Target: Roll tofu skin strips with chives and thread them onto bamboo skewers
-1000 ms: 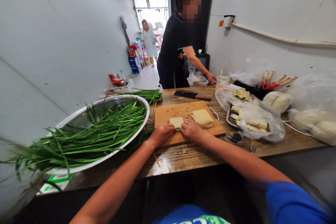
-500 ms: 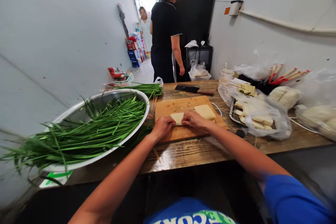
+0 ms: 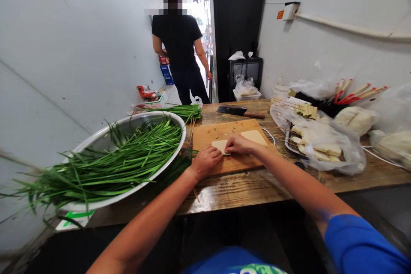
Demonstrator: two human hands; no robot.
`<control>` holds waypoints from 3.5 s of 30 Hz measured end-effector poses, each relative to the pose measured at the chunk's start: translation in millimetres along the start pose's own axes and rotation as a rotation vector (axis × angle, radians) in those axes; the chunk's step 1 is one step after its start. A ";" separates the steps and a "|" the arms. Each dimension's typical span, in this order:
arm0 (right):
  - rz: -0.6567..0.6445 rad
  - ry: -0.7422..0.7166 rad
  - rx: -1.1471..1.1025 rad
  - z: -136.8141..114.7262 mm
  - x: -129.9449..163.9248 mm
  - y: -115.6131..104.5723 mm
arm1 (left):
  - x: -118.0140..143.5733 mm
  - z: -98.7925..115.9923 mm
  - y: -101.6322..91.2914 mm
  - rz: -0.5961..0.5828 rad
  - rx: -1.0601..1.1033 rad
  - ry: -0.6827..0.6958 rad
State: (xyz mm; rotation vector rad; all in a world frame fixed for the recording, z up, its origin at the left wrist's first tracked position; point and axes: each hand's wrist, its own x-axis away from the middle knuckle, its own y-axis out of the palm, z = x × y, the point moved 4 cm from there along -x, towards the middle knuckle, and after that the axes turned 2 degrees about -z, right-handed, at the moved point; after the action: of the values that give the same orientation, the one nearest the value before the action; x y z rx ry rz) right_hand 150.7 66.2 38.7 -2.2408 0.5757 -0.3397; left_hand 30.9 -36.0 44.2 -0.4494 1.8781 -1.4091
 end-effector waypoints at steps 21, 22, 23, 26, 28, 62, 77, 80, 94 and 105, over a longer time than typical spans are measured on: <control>0.381 -0.236 0.832 -38.4 39.3 35.6 | -10.7 -27.7 12.1 -0.132 0.538 -0.349; 0.372 -0.232 0.825 -35.0 37.9 36.2 | -10.9 -28.6 12.9 -0.145 0.532 -0.362; 0.357 -0.228 0.802 -31.6 36.0 35.5 | -11.1 -29.3 13.3 -0.152 0.523 -0.371; 0.309 -0.224 0.618 -23.0 28.1 27.0 | -11.0 -29.9 10.8 -0.113 0.481 -0.384; 0.274 -0.225 0.456 -19.0 22.0 19.7 | -9.5 -28.9 8.0 -0.073 0.436 -0.395; 0.110 -0.163 0.898 -24.6 16.4 25.5 | 10.2 -28.1 -1.5 0.003 0.291 -0.616; 0.352 -0.142 0.773 -25.5 28.8 22.4 | 6.9 -25.2 -3.2 -0.043 0.207 -0.544; 0.381 -0.182 0.741 -24.9 28.6 23.5 | 4.2 -30.4 -2.8 -0.073 0.248 -0.561; 0.106 -0.060 0.483 -23.5 -0.3 -1.1 | 7.0 -33.3 -2.5 0.005 0.171 -0.771; 0.261 -0.120 0.833 -27.3 1.3 19.9 | 6.3 -34.9 5.3 -0.132 0.089 -0.500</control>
State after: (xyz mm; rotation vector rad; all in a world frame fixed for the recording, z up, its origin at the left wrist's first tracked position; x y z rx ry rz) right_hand 134.7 36.6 41.8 -1.3596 0.5261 -0.2456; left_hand 2.1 -14.9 41.6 -0.8103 1.3976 -1.3085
